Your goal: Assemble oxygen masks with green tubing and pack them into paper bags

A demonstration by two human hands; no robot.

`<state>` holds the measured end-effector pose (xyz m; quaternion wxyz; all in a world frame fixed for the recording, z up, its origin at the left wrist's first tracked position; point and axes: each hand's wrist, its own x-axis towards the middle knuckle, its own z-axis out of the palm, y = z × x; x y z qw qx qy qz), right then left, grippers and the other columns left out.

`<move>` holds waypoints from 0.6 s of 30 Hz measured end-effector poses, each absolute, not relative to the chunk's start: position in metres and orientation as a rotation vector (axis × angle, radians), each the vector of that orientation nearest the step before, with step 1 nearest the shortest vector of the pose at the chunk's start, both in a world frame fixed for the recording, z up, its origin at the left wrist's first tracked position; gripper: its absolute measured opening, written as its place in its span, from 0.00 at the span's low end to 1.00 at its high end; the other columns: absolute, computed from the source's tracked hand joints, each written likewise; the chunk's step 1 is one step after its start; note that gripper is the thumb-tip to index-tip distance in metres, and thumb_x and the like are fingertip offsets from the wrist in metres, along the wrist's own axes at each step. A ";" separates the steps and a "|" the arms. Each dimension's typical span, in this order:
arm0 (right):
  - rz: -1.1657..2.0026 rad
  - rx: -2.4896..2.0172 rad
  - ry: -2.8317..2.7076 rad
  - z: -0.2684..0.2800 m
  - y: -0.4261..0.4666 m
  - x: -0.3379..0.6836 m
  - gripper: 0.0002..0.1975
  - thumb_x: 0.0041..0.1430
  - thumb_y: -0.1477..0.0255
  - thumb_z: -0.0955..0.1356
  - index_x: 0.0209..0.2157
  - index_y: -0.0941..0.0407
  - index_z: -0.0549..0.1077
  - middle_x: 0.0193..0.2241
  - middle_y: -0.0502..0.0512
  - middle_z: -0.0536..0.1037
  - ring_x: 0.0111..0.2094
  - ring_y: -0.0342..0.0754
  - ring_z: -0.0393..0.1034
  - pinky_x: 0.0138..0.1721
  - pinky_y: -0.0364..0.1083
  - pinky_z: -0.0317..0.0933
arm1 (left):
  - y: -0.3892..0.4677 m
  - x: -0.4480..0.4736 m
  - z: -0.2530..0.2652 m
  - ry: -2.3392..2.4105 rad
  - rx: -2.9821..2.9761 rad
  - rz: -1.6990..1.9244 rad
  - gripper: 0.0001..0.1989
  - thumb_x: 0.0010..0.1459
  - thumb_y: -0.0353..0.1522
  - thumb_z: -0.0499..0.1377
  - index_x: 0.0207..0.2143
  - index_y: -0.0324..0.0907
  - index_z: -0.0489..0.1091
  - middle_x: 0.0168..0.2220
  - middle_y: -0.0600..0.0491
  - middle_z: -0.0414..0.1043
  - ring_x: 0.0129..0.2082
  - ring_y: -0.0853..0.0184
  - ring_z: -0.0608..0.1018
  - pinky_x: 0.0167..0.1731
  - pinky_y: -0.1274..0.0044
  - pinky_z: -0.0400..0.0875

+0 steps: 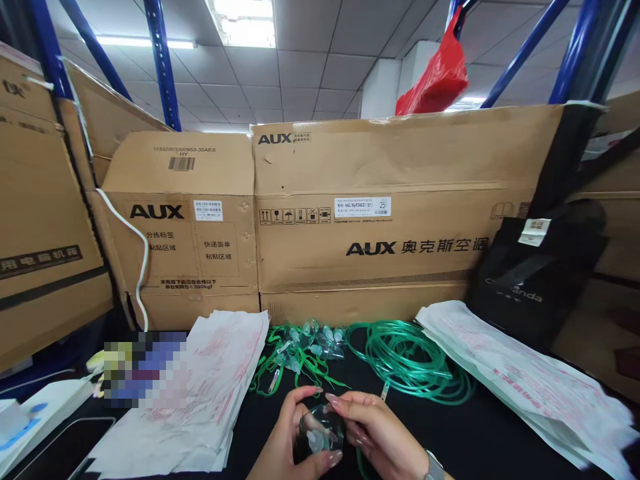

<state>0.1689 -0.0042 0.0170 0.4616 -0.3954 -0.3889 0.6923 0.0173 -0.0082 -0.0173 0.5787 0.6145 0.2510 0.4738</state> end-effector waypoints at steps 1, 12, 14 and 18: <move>1.691 -0.978 -0.941 0.016 -0.004 0.169 0.12 0.39 0.69 0.71 0.14 0.59 0.66 0.06 0.39 0.51 0.13 0.34 0.36 0.18 0.41 0.33 | -0.008 0.017 -0.019 0.576 1.435 1.092 0.30 0.43 0.33 0.62 0.47 0.45 0.50 0.32 0.54 0.67 0.34 0.66 0.70 0.38 0.71 0.57; 1.191 -1.173 -1.371 0.009 0.001 0.169 0.13 0.46 0.63 0.66 0.19 0.57 0.61 0.17 0.45 0.60 0.21 0.41 0.52 0.24 0.41 0.47 | -0.005 0.011 -0.020 0.689 1.457 0.931 0.38 0.39 0.39 0.64 0.50 0.43 0.48 0.24 0.59 0.63 0.24 0.69 0.70 0.28 0.76 0.58; 1.000 -1.133 -1.550 0.008 0.000 0.169 0.11 0.51 0.65 0.63 0.21 0.56 0.60 0.22 0.48 0.63 0.26 0.43 0.56 0.29 0.43 0.52 | -0.006 0.012 -0.021 0.695 1.481 0.990 0.37 0.40 0.39 0.64 0.50 0.43 0.48 0.24 0.58 0.63 0.25 0.69 0.69 0.29 0.76 0.58; 0.698 -1.181 -1.697 0.004 -0.003 0.166 0.09 0.56 0.70 0.58 0.23 0.55 0.58 0.26 0.51 0.64 0.30 0.46 0.58 0.34 0.46 0.53 | -0.003 0.012 -0.022 0.682 1.465 0.967 0.40 0.38 0.39 0.64 0.51 0.42 0.48 0.25 0.57 0.65 0.23 0.69 0.69 0.27 0.76 0.58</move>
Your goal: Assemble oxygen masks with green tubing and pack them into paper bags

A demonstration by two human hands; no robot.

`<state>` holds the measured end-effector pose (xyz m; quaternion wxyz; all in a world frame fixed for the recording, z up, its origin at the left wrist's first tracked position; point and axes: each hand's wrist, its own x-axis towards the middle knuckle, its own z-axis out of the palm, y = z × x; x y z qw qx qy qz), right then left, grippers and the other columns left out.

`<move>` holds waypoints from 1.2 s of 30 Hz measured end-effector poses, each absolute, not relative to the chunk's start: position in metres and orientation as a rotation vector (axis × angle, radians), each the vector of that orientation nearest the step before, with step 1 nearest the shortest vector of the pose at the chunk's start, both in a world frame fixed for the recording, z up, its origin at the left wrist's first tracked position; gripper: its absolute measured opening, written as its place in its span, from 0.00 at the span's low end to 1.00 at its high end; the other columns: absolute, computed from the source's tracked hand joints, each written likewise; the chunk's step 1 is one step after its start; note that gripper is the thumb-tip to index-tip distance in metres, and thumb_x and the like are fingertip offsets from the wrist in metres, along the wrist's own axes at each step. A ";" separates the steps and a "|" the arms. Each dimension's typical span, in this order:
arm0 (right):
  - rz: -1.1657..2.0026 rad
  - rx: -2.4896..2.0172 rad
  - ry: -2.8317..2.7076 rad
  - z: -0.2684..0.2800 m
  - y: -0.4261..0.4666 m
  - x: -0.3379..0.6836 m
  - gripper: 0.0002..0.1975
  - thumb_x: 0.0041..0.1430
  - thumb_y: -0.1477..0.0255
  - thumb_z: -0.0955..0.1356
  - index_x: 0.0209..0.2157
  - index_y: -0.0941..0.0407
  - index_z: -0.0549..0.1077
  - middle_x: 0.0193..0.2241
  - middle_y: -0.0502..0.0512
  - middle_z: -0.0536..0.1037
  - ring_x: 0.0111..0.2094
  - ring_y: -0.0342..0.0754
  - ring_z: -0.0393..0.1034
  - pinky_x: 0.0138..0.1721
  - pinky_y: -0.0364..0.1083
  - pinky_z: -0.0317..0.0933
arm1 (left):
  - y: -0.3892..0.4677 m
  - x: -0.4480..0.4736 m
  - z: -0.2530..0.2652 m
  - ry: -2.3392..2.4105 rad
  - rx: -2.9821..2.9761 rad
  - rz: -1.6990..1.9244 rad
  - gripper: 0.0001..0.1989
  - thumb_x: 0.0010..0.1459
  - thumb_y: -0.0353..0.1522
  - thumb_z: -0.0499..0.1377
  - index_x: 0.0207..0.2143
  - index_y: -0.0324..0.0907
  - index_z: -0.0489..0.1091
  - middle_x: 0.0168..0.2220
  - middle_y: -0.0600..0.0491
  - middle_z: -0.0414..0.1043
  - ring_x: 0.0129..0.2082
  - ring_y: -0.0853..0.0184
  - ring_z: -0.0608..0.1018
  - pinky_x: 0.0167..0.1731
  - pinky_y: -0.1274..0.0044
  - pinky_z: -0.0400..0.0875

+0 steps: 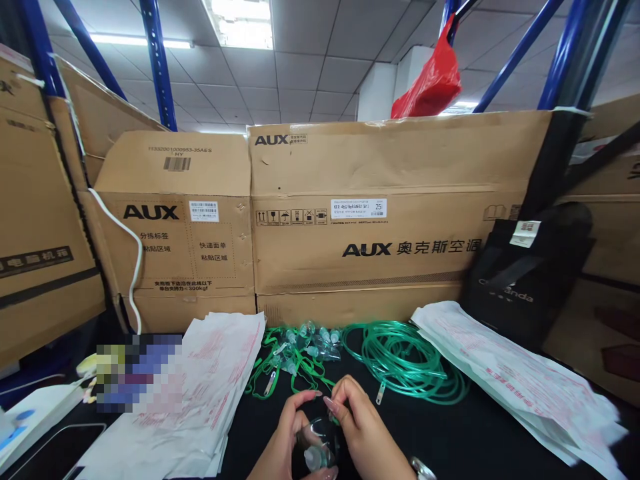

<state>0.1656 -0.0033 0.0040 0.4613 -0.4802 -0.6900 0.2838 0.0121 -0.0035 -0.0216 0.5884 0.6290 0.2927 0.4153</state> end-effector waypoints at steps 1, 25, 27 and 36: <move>0.654 -1.194 -1.689 0.004 -0.004 0.165 0.09 0.56 0.70 0.58 0.23 0.55 0.58 0.26 0.51 0.63 0.30 0.46 0.58 0.34 0.46 0.53 | -0.002 0.012 -0.021 0.689 1.444 0.936 0.40 0.38 0.40 0.64 0.51 0.42 0.48 0.24 0.58 0.65 0.22 0.69 0.69 0.27 0.77 0.58; 1.919 -0.759 -1.308 0.019 -0.007 0.161 0.23 0.50 0.53 0.62 0.25 0.62 0.69 0.20 0.54 0.72 0.22 0.43 0.68 0.30 0.44 0.60 | -0.002 0.005 0.022 0.810 0.834 1.302 0.18 0.38 0.41 0.64 0.29 0.40 0.68 0.26 0.51 0.75 0.29 0.65 0.75 0.33 0.76 0.63; 1.960 -0.725 -1.171 0.017 -0.010 0.157 0.20 0.48 0.56 0.65 0.27 0.61 0.68 0.20 0.53 0.72 0.21 0.42 0.67 0.27 0.42 0.59 | -0.001 0.004 0.019 0.811 0.897 1.271 0.17 0.40 0.43 0.63 0.27 0.40 0.68 0.24 0.53 0.74 0.27 0.66 0.74 0.31 0.76 0.63; 1.792 -0.699 -0.813 0.021 -0.005 0.167 0.08 0.45 0.69 0.70 0.27 0.58 0.71 0.24 0.49 0.73 0.28 0.41 0.66 0.33 0.41 0.58 | -0.001 0.013 0.001 0.842 1.007 1.220 0.22 0.37 0.44 0.64 0.34 0.41 0.68 0.28 0.54 0.72 0.29 0.68 0.72 0.28 0.78 0.62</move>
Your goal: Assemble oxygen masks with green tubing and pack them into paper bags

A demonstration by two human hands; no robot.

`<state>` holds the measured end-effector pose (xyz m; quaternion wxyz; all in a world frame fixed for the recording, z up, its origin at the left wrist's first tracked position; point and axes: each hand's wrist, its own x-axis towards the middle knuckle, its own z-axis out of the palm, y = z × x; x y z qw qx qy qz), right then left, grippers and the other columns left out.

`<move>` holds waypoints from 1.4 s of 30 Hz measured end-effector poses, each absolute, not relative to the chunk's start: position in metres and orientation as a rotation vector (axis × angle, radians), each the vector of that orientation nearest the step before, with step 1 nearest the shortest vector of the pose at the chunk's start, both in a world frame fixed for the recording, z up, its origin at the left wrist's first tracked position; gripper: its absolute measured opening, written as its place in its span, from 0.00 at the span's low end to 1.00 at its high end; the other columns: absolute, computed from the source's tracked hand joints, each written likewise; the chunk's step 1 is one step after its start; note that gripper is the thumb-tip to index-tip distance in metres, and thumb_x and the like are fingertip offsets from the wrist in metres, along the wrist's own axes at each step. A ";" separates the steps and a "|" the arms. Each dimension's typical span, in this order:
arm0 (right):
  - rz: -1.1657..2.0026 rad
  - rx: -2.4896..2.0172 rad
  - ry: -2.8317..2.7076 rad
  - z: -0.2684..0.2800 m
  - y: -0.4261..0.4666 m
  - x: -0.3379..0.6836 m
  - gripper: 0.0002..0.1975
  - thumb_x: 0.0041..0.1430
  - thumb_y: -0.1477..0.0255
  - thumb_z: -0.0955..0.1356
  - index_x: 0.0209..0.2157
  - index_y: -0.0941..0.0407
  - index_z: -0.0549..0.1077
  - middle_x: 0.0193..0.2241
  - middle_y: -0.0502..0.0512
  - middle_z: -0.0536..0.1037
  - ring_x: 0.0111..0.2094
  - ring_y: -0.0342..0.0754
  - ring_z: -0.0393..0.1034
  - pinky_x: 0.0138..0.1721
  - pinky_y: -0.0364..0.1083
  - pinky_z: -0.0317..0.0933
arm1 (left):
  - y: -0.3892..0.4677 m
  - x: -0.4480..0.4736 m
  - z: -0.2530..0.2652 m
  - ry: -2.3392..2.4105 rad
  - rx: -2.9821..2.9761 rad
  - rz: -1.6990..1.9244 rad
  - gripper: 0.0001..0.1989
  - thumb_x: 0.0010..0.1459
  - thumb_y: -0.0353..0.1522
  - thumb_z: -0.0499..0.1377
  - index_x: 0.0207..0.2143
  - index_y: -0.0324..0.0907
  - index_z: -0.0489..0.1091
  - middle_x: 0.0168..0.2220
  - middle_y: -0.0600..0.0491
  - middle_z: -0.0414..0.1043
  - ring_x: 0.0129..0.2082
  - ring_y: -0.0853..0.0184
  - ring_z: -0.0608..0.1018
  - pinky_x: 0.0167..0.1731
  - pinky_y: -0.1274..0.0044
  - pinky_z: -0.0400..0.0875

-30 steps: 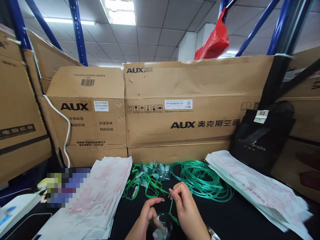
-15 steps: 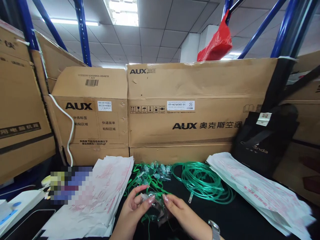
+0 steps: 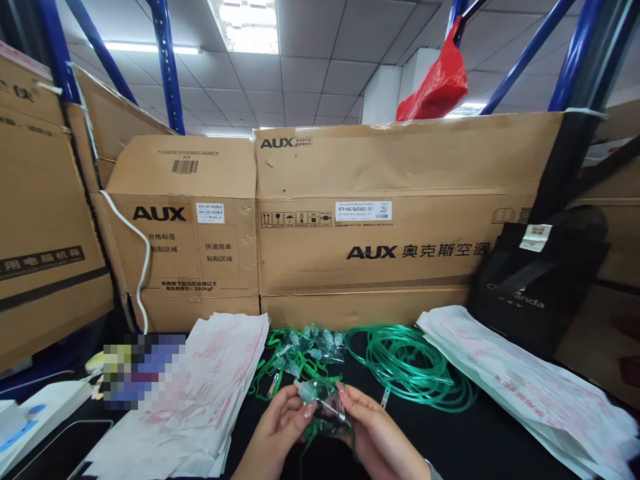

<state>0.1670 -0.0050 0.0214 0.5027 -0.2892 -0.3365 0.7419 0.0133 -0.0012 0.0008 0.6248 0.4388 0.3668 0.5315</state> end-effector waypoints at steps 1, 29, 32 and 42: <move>1.779 -0.673 -0.797 0.022 -0.003 0.169 0.07 0.45 0.70 0.70 0.27 0.58 0.71 0.24 0.49 0.73 0.29 0.41 0.66 0.34 0.41 0.58 | -0.001 0.014 -0.002 0.860 1.006 1.189 0.23 0.37 0.44 0.64 0.34 0.41 0.68 0.27 0.54 0.71 0.27 0.69 0.72 0.25 0.79 0.61; 1.809 -0.825 -0.471 0.024 -0.002 0.173 0.11 0.45 0.78 0.70 0.34 0.59 0.68 0.22 0.53 0.77 0.23 0.43 0.72 0.29 0.43 0.65 | 0.008 0.001 0.008 0.844 0.914 1.118 0.15 0.36 0.40 0.66 0.17 0.38 0.67 0.17 0.56 0.70 0.20 0.73 0.69 0.24 0.80 0.57; 1.794 -0.827 -0.490 0.026 -0.002 0.173 0.11 0.45 0.77 0.70 0.33 0.60 0.68 0.20 0.52 0.76 0.21 0.43 0.71 0.26 0.42 0.64 | 0.014 -0.005 0.006 0.916 0.977 1.205 0.16 0.35 0.42 0.65 0.18 0.38 0.68 0.16 0.56 0.70 0.18 0.72 0.68 0.22 0.81 0.55; 1.775 -0.759 -0.554 0.031 0.000 0.179 0.09 0.46 0.77 0.70 0.32 0.60 0.68 0.22 0.55 0.78 0.22 0.43 0.72 0.30 0.43 0.65 | 0.011 -0.003 0.006 0.987 1.225 1.185 0.15 0.43 0.43 0.60 0.22 0.39 0.71 0.21 0.52 0.75 0.20 0.69 0.71 0.23 0.79 0.61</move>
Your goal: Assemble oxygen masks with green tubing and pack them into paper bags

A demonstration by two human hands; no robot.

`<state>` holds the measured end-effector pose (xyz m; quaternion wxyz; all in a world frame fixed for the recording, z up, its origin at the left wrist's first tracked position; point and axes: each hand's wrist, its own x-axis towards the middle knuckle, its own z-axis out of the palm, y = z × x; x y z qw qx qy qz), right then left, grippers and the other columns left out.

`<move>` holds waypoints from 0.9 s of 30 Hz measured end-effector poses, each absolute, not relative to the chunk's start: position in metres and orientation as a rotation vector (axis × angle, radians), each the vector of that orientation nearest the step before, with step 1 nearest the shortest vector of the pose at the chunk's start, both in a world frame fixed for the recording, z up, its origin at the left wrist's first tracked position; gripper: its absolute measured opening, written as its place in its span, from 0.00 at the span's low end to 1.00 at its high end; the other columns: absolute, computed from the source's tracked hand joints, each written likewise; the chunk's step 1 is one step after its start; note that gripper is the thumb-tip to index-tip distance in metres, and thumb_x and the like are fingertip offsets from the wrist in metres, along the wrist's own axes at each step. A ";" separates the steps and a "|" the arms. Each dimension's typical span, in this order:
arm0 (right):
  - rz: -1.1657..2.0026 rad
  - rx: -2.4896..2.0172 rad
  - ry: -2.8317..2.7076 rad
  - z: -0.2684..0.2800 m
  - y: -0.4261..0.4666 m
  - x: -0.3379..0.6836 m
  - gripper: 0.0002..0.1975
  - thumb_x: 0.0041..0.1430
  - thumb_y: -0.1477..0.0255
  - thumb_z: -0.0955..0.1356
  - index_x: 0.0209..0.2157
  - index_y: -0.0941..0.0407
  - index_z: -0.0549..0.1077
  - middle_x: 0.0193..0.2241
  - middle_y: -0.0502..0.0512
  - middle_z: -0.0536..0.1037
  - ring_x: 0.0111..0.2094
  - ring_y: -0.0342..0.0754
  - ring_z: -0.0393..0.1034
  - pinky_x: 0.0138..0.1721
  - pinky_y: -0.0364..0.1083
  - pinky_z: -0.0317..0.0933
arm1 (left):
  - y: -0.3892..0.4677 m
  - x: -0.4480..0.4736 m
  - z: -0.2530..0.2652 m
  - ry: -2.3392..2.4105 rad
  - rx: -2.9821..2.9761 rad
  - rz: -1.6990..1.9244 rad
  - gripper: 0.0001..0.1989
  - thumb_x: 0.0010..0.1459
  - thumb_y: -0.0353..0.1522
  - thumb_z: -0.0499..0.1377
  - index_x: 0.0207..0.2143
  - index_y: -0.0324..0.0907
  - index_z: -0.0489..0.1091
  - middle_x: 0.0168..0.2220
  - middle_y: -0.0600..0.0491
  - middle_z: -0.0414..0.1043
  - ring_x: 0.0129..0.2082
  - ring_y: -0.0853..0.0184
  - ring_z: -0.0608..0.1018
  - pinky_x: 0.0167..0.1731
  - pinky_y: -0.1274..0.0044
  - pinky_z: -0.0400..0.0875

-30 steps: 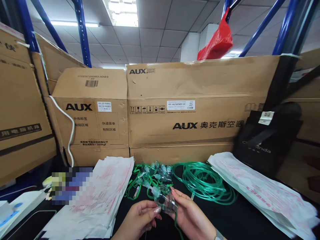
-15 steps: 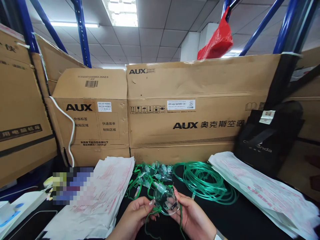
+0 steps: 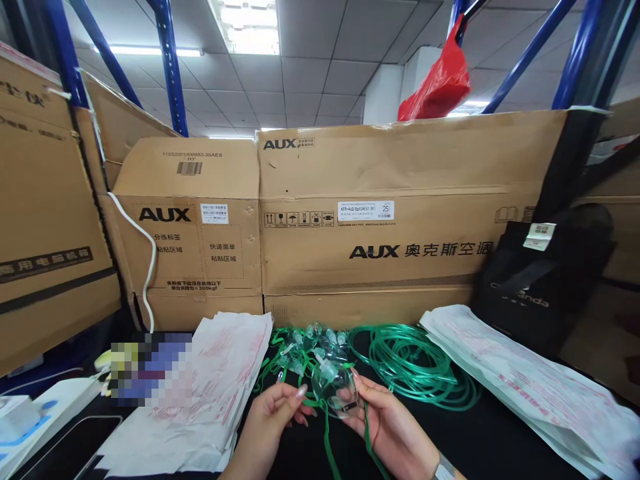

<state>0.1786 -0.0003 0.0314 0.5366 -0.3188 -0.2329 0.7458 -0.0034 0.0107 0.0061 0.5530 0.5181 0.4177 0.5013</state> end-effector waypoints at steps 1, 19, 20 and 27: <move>1.786 -0.752 -0.548 0.031 0.000 0.178 0.09 0.46 0.77 0.70 0.32 0.60 0.68 0.22 0.55 0.77 0.23 0.43 0.72 0.30 0.43 0.65 | 0.010 -0.002 0.005 0.982 1.266 1.171 0.15 0.43 0.43 0.60 0.24 0.39 0.73 0.25 0.50 0.76 0.24 0.66 0.74 0.26 0.77 0.63; 1.774 -0.701 -0.427 0.020 0.005 0.178 0.10 0.48 0.79 0.67 0.36 0.58 0.68 0.26 0.53 0.78 0.29 0.44 0.73 0.37 0.44 0.64 | 0.005 0.006 0.003 0.707 0.793 1.180 0.25 0.40 0.44 0.62 0.39 0.39 0.71 0.40 0.43 0.75 0.43 0.58 0.73 0.51 0.66 0.55; 1.810 -0.703 -0.465 0.019 0.003 0.175 0.10 0.48 0.78 0.68 0.35 0.58 0.68 0.25 0.53 0.78 0.29 0.44 0.73 0.37 0.45 0.63 | 0.004 0.005 0.004 0.726 0.824 1.132 0.24 0.40 0.44 0.62 0.39 0.39 0.71 0.39 0.44 0.75 0.42 0.58 0.74 0.49 0.66 0.57; 1.780 -1.029 -1.131 0.016 0.011 0.177 0.14 0.51 0.62 0.64 0.29 0.60 0.68 0.25 0.57 0.76 0.27 0.48 0.72 0.35 0.49 0.63 | 0.001 0.001 0.010 0.775 0.955 1.080 0.11 0.42 0.37 0.63 0.22 0.38 0.73 0.25 0.51 0.75 0.29 0.67 0.74 0.36 0.78 0.64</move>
